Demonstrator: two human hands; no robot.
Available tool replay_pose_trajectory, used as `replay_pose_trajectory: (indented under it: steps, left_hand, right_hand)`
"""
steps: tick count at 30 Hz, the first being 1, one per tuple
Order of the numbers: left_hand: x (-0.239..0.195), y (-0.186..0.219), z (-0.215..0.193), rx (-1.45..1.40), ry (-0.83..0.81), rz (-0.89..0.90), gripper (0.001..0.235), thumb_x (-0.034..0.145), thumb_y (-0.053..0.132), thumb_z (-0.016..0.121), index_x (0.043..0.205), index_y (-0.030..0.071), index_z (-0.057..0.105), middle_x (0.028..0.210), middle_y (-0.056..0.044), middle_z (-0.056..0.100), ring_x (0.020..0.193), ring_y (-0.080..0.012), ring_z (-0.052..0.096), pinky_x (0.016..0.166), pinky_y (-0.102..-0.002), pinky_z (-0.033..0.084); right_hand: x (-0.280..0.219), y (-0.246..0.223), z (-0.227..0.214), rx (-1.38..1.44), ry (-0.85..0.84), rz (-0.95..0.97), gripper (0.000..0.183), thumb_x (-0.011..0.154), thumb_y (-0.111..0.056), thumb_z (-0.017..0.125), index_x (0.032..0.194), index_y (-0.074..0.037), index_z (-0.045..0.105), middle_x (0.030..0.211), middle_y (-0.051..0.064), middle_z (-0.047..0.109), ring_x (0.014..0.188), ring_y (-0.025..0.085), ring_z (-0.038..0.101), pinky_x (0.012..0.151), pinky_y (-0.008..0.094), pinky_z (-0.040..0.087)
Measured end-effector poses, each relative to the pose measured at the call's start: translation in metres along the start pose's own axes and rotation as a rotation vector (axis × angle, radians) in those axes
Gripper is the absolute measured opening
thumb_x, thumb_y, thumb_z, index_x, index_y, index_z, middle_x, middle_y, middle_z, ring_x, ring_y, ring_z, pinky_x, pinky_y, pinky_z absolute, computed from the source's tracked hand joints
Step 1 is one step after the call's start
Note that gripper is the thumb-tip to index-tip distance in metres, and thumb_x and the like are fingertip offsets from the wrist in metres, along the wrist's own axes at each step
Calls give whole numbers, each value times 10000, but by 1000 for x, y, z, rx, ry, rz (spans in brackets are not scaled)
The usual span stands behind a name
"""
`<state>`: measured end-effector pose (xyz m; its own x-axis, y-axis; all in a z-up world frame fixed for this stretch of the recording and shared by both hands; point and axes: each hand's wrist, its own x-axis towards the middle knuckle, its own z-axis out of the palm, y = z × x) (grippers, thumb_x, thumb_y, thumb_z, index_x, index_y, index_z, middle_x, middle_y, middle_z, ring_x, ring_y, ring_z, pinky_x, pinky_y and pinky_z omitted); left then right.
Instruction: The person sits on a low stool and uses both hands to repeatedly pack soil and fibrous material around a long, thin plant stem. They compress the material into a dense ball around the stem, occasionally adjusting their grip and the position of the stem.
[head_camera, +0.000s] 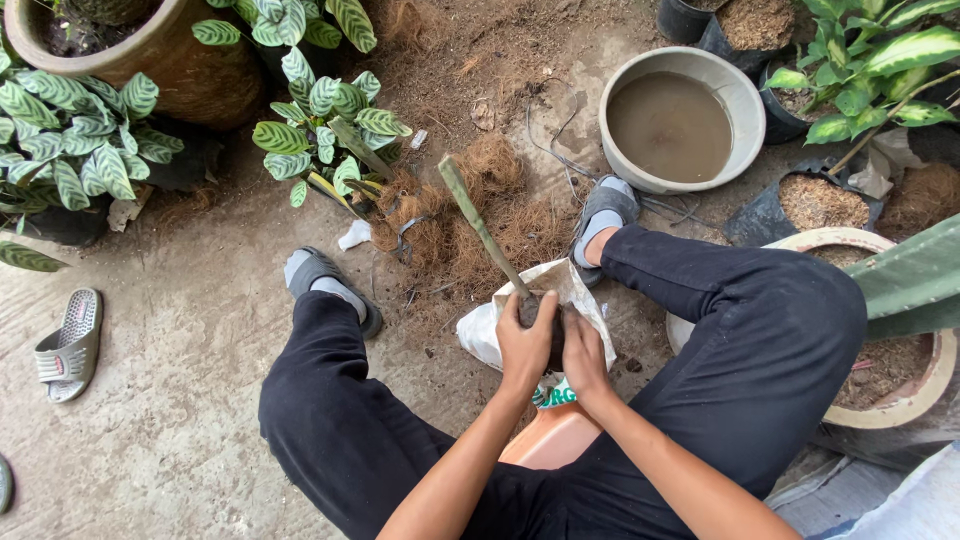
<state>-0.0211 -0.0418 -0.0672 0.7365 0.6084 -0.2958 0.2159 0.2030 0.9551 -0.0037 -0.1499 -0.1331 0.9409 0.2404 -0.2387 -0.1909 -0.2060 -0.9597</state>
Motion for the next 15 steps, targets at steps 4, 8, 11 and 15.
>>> replay_pose_trajectory:
  steps: [4,8,11,15]
  left_hand:
    - [3,-4,-1,135,-20,-59,373,847,345,767,922,-10,682,793,-75,699,732,-144,626,702,-332,530]
    - [11,-17,-2,96,59,-101,384,876,369,742,907,-14,739,783,-82,729,728,-128,637,715,-328,532]
    - [12,-24,-1,135,121,-121,403,886,376,737,870,-26,759,717,-79,727,679,-115,618,670,-327,525]
    - [9,-26,4,95,155,-138,417,887,366,735,801,-42,749,642,-61,687,601,-105,571,566,-332,491]
  right_hand:
    - [3,13,-2,112,-43,176,562,1106,-397,367,1089,55,699,942,125,712,844,164,611,779,344,501]
    - [-3,12,5,-117,-16,110,576,1078,-430,390,1107,58,695,972,220,723,915,284,668,800,400,504]
    - [-5,6,14,-216,23,87,591,1053,-450,384,1101,54,690,974,267,727,941,359,711,807,428,513]
    - [-5,0,16,-232,59,60,607,1061,-440,369,997,61,705,853,254,732,810,350,735,724,447,523]
